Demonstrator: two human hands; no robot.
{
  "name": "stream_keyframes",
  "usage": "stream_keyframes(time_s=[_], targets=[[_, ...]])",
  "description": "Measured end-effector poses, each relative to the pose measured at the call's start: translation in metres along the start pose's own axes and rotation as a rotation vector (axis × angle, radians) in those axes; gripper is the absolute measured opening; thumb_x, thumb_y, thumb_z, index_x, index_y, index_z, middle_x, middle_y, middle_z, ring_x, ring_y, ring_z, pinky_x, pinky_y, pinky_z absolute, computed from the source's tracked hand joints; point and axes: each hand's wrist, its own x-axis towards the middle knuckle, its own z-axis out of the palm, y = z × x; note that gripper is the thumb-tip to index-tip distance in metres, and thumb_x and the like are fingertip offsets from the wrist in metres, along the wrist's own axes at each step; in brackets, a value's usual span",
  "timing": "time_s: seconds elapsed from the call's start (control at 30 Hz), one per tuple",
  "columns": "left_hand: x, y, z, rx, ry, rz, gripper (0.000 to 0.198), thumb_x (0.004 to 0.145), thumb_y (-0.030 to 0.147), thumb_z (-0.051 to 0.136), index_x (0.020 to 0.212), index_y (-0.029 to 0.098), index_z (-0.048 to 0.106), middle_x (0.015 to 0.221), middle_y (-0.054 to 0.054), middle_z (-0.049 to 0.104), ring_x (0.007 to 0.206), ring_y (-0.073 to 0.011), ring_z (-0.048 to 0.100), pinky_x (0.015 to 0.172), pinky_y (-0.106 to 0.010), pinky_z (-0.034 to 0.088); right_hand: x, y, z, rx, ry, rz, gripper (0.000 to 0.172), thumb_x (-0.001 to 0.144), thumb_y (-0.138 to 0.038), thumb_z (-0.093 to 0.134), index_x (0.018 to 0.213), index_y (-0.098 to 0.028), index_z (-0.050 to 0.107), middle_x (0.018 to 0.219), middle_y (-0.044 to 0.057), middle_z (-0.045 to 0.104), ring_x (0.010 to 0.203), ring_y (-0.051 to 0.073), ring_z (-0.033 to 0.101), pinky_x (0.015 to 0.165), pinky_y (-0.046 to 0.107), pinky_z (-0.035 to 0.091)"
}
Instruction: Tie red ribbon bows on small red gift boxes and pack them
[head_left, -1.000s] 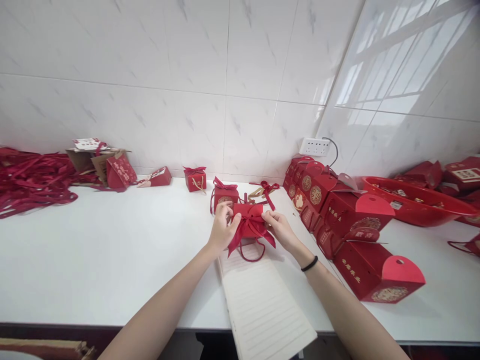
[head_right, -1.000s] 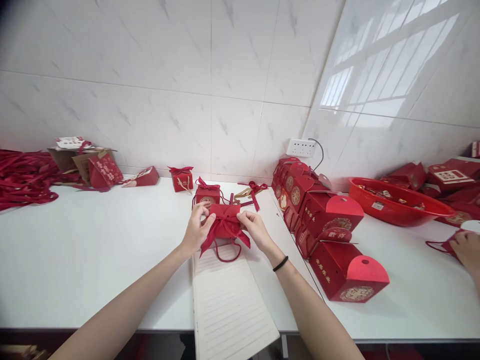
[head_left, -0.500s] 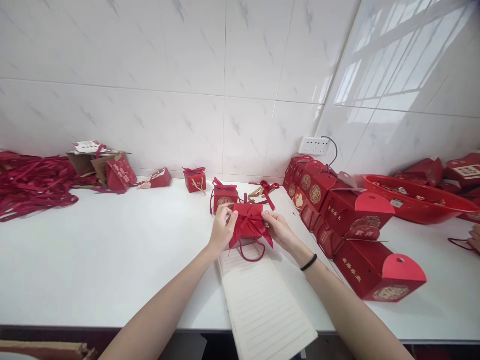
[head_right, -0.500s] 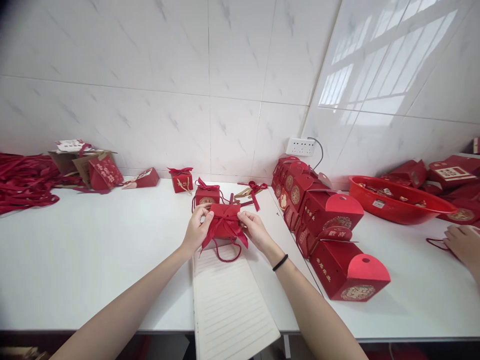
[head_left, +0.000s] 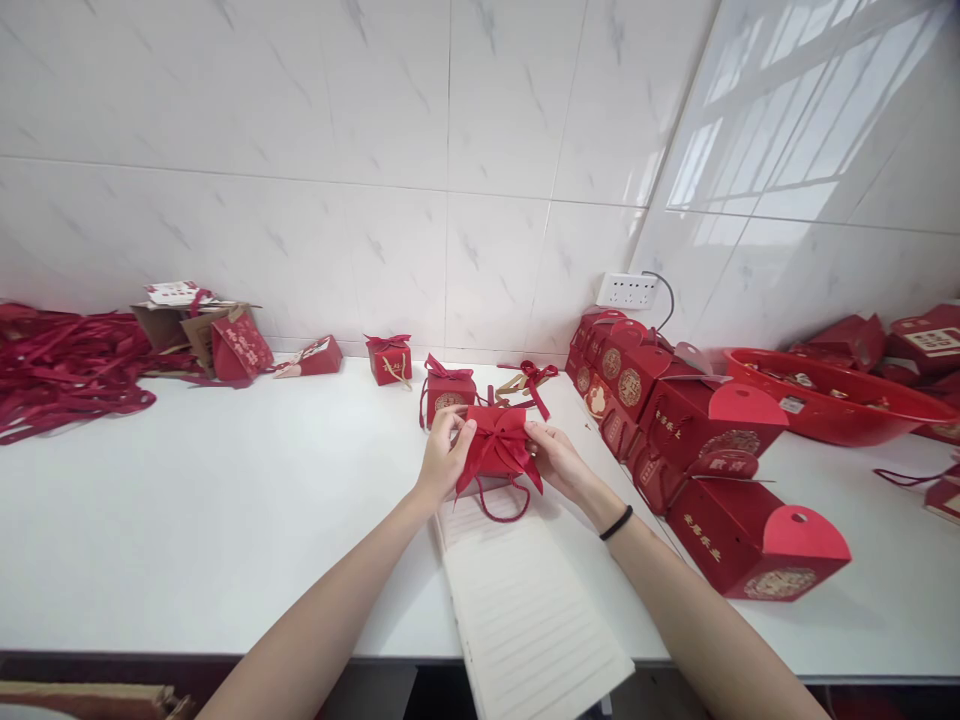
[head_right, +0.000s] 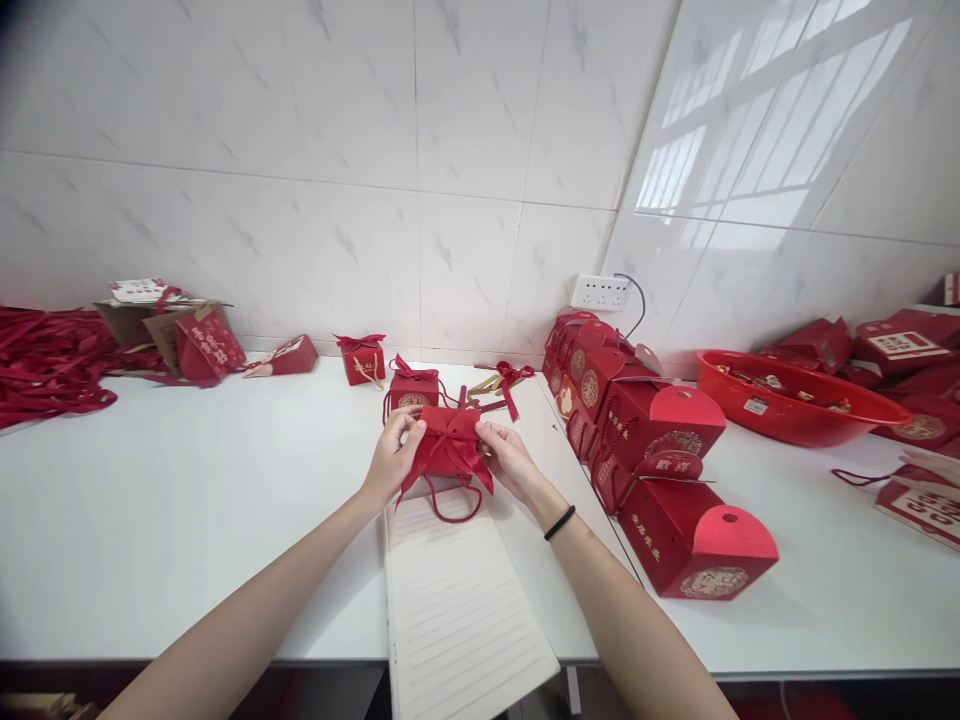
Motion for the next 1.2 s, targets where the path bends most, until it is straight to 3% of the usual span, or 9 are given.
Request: stream_keyframes(time_s=[0.47, 0.73, 1.2], targets=[[-0.0009, 0.0021, -0.0018, 0.04, -0.01, 0.049, 0.02, 0.081, 0.029, 0.047, 0.066, 0.022, 0.036, 0.102, -0.008, 0.054, 0.111, -0.0207, 0.052, 0.086, -0.033, 0.044, -0.0012, 0.0005, -0.0011, -0.033, -0.058, -0.042, 0.048, 0.064, -0.054, 0.075, 0.059, -0.017, 0.046, 0.057, -0.004, 0.041, 0.052, 0.008, 0.035, 0.051, 0.023, 0.026], [-0.0002, 0.0012, -0.0023, 0.04, -0.012, 0.059, 0.019, 0.081, 0.028, 0.047, 0.067, 0.022, 0.036, 0.102, -0.008, 0.055, 0.11, -0.0206, 0.052, 0.086, -0.034, 0.044, -0.0007, 0.001, -0.0019, -0.032, -0.071, -0.039, 0.041, 0.061, -0.041, 0.081, 0.062, -0.017, 0.048, 0.058, -0.004, 0.05, 0.052, 0.009, 0.043, 0.052, 0.022, 0.03], [-0.0007, 0.0035, -0.0009, 0.031, -0.011, 0.034, 0.019, 0.081, 0.025, 0.047, 0.066, 0.022, 0.035, 0.104, -0.008, 0.054, 0.111, -0.0205, 0.051, 0.088, -0.034, 0.042, -0.0027, -0.0019, 0.0005, -0.039, -0.075, -0.039, 0.039, 0.061, -0.038, 0.08, 0.059, -0.016, 0.048, 0.059, -0.003, 0.05, 0.053, 0.009, 0.044, 0.053, 0.023, 0.032]])
